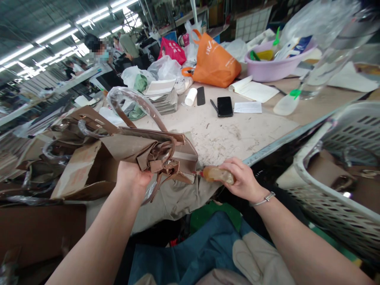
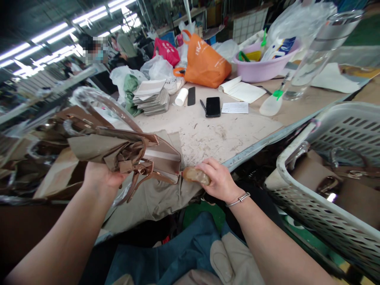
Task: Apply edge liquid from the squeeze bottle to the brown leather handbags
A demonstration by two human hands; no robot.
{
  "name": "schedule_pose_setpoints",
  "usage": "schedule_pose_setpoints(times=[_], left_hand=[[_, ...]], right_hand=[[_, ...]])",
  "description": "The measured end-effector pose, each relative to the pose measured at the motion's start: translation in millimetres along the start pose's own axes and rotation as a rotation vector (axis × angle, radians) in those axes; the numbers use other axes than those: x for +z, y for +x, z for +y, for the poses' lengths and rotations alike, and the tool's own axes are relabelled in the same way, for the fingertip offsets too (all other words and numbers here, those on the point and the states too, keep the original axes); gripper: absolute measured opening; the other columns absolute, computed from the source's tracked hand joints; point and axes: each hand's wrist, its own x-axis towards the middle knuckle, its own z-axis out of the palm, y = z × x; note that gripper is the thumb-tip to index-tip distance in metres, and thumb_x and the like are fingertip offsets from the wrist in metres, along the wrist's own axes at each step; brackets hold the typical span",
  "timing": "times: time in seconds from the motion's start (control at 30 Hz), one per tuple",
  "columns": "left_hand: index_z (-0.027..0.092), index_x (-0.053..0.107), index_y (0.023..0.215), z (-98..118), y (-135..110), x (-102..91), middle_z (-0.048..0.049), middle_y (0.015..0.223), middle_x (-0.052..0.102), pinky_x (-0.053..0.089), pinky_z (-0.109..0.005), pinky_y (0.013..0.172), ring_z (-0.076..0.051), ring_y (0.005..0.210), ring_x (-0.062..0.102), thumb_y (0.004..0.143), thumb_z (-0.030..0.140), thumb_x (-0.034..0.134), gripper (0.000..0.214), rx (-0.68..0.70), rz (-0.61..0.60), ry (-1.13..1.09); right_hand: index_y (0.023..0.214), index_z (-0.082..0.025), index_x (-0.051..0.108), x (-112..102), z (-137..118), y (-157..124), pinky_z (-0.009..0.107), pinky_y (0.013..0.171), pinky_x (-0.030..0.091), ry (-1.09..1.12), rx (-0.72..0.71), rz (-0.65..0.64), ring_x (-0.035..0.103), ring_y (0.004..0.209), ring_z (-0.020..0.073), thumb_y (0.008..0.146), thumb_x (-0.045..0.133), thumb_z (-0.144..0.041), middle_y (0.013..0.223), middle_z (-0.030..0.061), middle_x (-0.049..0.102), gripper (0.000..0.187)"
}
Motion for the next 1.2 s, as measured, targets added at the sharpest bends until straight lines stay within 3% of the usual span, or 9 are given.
schedule_pose_setpoints(times=[0.1,0.27,0.37,0.57,0.8,1.0,1.2], left_hand=[[0.015,0.066,0.081,0,0,-0.3,-0.006,0.085,0.069,0.059,-0.033,0.061,-0.021,0.079,0.066,0.086,0.02,0.043,0.023,-0.001,0.001,0.012],[0.017,0.066,0.084,0,-1,-1.5,-0.0056,0.085,0.069,0.059,-0.033,0.063,-0.022,0.084,0.066,0.083,0.016,0.045,0.021,0.016,0.046,0.037],[0.018,0.066,0.082,0,-3,0.7,-0.0052,0.086,0.069,0.058,-0.033,0.066,-0.021,0.087,0.065,0.083,0.016,0.045,0.021,0.016,0.057,0.028],[0.017,0.065,0.078,1,-5,3.0,-0.0048,0.085,0.069,0.058,-0.031,0.062,-0.019,0.079,0.066,0.084,0.015,0.044,0.022,0.034,0.022,0.036],[0.017,0.066,0.082,2,-4,1.4,-0.0047,0.084,0.069,0.058,-0.031,0.059,-0.019,0.074,0.066,0.086,0.018,0.043,0.024,0.01,0.029,0.041],[0.015,0.066,0.084,1,-3,5.0,-0.0041,0.078,0.069,0.057,-0.029,0.056,-0.017,0.067,0.065,0.083,0.016,0.044,0.022,0.016,0.025,0.009],[0.016,0.066,0.085,-2,2,5.4,-0.0048,0.08,0.069,0.058,-0.032,0.06,-0.019,0.07,0.066,0.082,0.017,0.046,0.021,0.017,0.0,0.038]], right_hand=[[0.106,-0.021,0.051,1,-2,2,0.033,0.071,0.047,0.041,0.024,0.036,0.053,0.083,0.02,0.08,0.066,-0.024,0.091,0.0062,0.055,0.031],[0.104,-0.021,0.05,8,-2,2,0.033,0.07,0.046,0.041,0.097,-0.062,0.053,0.082,0.0198,0.082,0.065,-0.034,0.089,0.0058,0.055,0.03],[0.107,-0.021,0.049,11,0,0,0.034,0.074,0.047,0.006,0.133,-0.016,0.054,0.086,0.0208,0.083,0.064,-0.034,0.093,0.0068,0.056,0.031],[0.106,-0.02,0.049,8,1,0,0.034,0.073,0.047,-0.069,0.132,0.121,0.054,0.084,0.0205,0.082,0.065,-0.033,0.09,0.0059,0.057,0.031],[0.107,-0.021,0.05,8,0,0,0.033,0.072,0.047,-0.005,0.104,0.002,0.054,0.085,0.0198,0.082,0.065,-0.033,0.093,0.0062,0.057,0.031],[0.107,-0.02,0.05,5,6,1,0.034,0.073,0.048,-0.083,0.102,0.144,0.054,0.084,0.0212,0.081,0.065,-0.026,0.091,0.0069,0.056,0.031],[0.11,-0.021,0.05,4,9,-2,0.035,0.073,0.049,-0.077,0.071,0.16,0.054,0.086,0.0221,0.078,0.063,-0.018,0.095,0.0078,0.055,0.035]])
